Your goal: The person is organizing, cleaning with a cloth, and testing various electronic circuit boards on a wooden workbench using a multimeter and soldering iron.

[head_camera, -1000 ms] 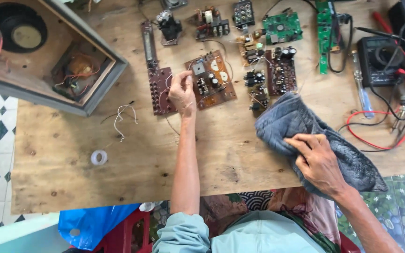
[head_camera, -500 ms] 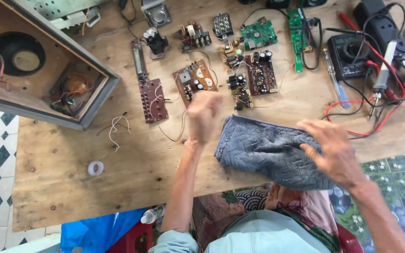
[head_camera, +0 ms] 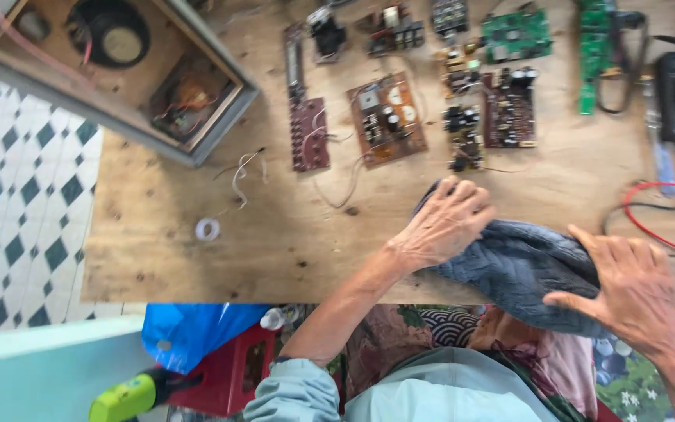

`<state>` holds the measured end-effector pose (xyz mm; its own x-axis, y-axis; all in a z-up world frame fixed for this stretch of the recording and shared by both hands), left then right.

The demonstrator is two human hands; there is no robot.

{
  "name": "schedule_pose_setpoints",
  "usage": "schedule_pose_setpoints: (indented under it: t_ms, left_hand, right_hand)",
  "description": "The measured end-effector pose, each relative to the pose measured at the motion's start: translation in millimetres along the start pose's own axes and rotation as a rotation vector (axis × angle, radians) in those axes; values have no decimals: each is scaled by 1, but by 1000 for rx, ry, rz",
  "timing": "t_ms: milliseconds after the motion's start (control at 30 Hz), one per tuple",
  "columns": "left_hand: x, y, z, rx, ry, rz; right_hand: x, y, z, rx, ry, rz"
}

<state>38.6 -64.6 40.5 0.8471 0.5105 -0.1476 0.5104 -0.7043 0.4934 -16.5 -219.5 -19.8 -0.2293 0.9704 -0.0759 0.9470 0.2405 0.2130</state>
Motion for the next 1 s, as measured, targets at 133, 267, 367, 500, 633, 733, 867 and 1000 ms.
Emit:
schedule_pose_setpoints:
  t_ms: [133,267,367,500,633,733,867,1000]
  left_hand:
    - [-12,-10,-25,-65,-60,77]
    - [-4,-30,-49,45,-63,40]
    - [-1,-37,-113,-104,103,51]
    - [-4,-56,-189,-322,341,18]
    - [29,-116,-149,-133,360,-113]
    - [52,-173,-109,235,95,-432]
    - [32,-227,-159,251,-277,-652]
    - [42,-259,-188,459,-162,-825]
  right_hand:
    - [-8,-13,17,154,200,86]
    - [3,7,-2,238,324,91]
    - [34,35,-54,122,661,22]
    - [93,65,-138,-304,502,-274]
    - [143,82,-66,-69,352,-295]
    - [189,62,-31,-210,301,-367]
    - [244,32,-44,-3,577,-520]
    - [273,33,-65,292,922,-715]
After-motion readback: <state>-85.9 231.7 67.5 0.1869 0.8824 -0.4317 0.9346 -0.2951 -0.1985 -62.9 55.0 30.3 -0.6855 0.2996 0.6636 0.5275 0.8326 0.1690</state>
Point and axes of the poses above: each hand's wrist, its own y-axis towards the middle knuckle, its own z-axis out of the palm, x = y × z, the point moved 9 cm from there along y, towards the middle knuckle, and after that the axes turned 8 degrees about -x, right-handed, at the moved point
